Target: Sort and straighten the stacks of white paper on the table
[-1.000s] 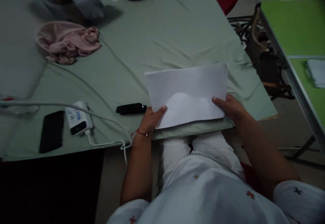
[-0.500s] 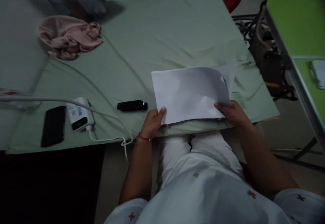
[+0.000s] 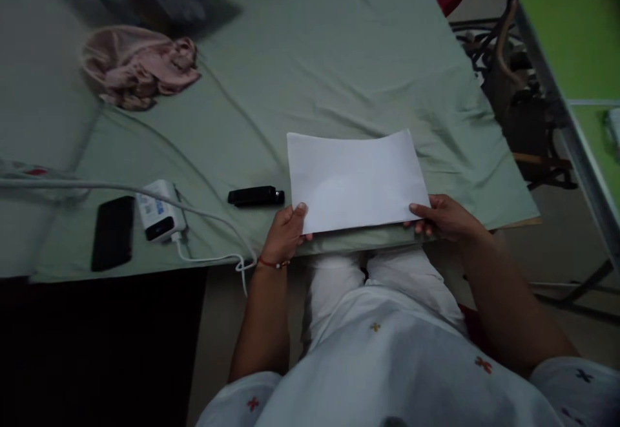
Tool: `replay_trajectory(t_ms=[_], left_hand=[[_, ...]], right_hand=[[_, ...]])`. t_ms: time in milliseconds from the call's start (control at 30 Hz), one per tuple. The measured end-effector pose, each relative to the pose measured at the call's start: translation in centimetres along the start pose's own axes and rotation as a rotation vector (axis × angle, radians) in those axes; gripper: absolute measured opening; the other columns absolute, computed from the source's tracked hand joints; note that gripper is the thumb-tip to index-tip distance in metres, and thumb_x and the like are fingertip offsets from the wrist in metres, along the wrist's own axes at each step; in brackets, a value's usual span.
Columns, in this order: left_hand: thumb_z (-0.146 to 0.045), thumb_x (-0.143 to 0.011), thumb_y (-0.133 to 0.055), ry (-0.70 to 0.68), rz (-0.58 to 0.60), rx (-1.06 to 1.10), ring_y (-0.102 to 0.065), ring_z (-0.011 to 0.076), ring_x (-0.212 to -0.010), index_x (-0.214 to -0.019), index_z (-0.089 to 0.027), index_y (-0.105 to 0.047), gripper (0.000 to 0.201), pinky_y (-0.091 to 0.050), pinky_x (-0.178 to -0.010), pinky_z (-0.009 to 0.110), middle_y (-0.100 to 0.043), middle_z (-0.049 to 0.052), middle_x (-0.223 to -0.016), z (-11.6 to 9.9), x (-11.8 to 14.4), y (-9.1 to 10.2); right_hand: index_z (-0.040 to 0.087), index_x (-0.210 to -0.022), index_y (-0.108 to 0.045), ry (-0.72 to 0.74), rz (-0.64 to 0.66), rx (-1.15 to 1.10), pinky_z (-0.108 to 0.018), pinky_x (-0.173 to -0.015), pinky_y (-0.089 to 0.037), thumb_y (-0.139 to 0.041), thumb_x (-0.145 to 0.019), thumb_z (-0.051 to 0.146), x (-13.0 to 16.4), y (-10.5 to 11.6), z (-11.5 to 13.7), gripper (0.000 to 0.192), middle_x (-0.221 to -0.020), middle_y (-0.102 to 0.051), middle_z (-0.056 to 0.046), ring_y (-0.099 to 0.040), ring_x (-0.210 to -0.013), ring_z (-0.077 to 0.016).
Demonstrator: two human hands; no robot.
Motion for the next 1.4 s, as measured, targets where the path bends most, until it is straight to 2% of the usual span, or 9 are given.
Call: replay_trajectory(t_ms=[200, 433, 800, 933, 1033, 1133, 1200, 1300, 1400], left_hand=[[-0.067, -0.073, -0.076, 0.026, 0.008, 0.016, -0.042, 0.0059, -0.034, -0.072, -0.018, -0.058, 0.052, -0.03, -0.029, 0.016, -0.049, -0.007, -0.049, -0.2, -0.1, -0.2], [-0.05, -0.064, -0.087, -0.023, 0.01, 0.196, -0.059, 0.0065, -0.053, -0.091, -0.016, -0.064, 0.049, -0.033, -0.038, 0.014, -0.065, -0.002, -0.074, -0.9, 0.1, 0.4], [-0.031, -0.079, -0.072, -0.198, -0.411, 0.003, -0.045, 0.0067, -0.046, -0.102, -0.018, -0.06, 0.029, -0.033, -0.047, 0.019, -0.054, -0.01, -0.058, -0.5, 1.2, 5.8], [-0.02, -0.084, -0.066, -0.33, -0.646, -0.275, -0.061, 0.0113, -0.07, -0.107, -0.019, -0.059, 0.024, -0.049, -0.07, 0.024, -0.065, -0.003, -0.078, -2.3, 2.9, 7.5], [-0.016, -0.086, -0.061, -0.433, -0.734, -0.5, -0.065, 0.0176, -0.093, -0.112, -0.018, -0.062, 0.026, -0.053, -0.085, 0.032, -0.07, 0.006, -0.104, -3.8, 4.2, 7.4], [-0.01, -0.085, -0.055, -0.547, -0.754, -0.651, -0.06, 0.0252, -0.124, -0.121, -0.016, -0.064, 0.038, -0.052, -0.1, 0.039, -0.065, 0.015, -0.13, -5.1, 4.9, 7.0], [-0.006, -0.083, -0.052, -0.6, -0.743, -0.698, -0.052, 0.0269, -0.139, -0.13, -0.016, -0.063, 0.049, -0.044, -0.114, 0.044, -0.059, 0.016, -0.144, -5.6, 5.0, 7.0], [-0.003, -0.081, -0.05, -0.631, -0.708, -0.706, -0.045, 0.027, -0.147, -0.139, -0.016, -0.059, 0.06, -0.031, -0.126, 0.047, -0.053, 0.016, -0.154, -5.7, 4.5, 7.2], [-0.002, -0.079, -0.048, -0.616, -0.669, -0.686, -0.041, 0.026, -0.151, -0.144, -0.016, -0.056, 0.066, -0.029, -0.129, 0.045, -0.05, 0.015, -0.158, -5.1, 3.7, 7.3]], right_hand=[[0.014, -0.082, -0.071, -0.078, -0.06, -0.076, -0.016, -0.035, -0.047, -0.094, -0.067, 0.028, -0.2, -1.0, -0.1, 0.03, -0.082, -0.077, -0.01, -0.072, -0.059, -0.0165], [0.014, -0.072, -0.064, 0.033, -0.222, -0.047, -0.015, -0.034, -0.042, -0.091, -0.068, 0.029, -0.6, -0.2, 1.4, 0.031, -0.05, -0.061, 0.0, -0.054, -0.038, -0.0079], [0.016, -0.064, -0.06, 0.134, -0.155, -0.061, -0.016, -0.032, -0.037, -0.093, -0.061, 0.031, -3.3, -2.4, 3.6, 0.037, -0.047, -0.053, 0.003, -0.048, -0.038, -0.0072], [0.016, -0.065, -0.06, 0.136, -0.159, -0.043, -0.015, -0.033, -0.038, -0.089, -0.069, 0.026, -4.4, -2.8, 3.9, 0.031, -0.048, -0.053, 0.003, -0.048, -0.038, -0.0064], [0.017, -0.066, -0.059, 0.132, -0.156, -0.04, -0.015, -0.033, -0.038, -0.087, -0.072, 0.023, -4.9, -3.2, 4.1, 0.029, -0.048, -0.052, 0.003, -0.048, -0.039, -0.0066], [0.016, -0.067, -0.06, 0.124, -0.153, -0.044, -0.015, -0.033, -0.039, -0.086, -0.072, 0.021, -5.1, -3.8, 4.5, 0.026, -0.049, -0.053, 0.003, -0.049, -0.039, -0.0069], [0.016, -0.068, -0.061, 0.119, -0.149, -0.041, -0.015, -0.033, -0.039, -0.085, -0.073, 0.019, -5.2, -4.1, 4.7, 0.025, -0.049, -0.054, 0.003, -0.049, -0.039, -0.0067], [0.016, -0.068, -0.061, 0.117, -0.139, -0.052, -0.014, -0.032, -0.038, -0.084, -0.072, 0.017, -5.3, -4.2, 5.0, 0.023, -0.05, -0.054, 0.003, -0.048, -0.039, -0.006], [0.016, -0.067, -0.061, 0.113, -0.147, -0.068, -0.013, -0.032, -0.036, -0.085, -0.07, 0.016, -5.5, -4.0, 5.2, 0.024, -0.05, -0.054, 0.003, -0.047, -0.039, -0.0057]])
Point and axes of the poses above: each hand's wrist, its own x-axis away from the middle knuckle, its own y-axis out of the back of the hand, z = x × y, the point moved 10 cm from there along -x, towards the middle knuckle
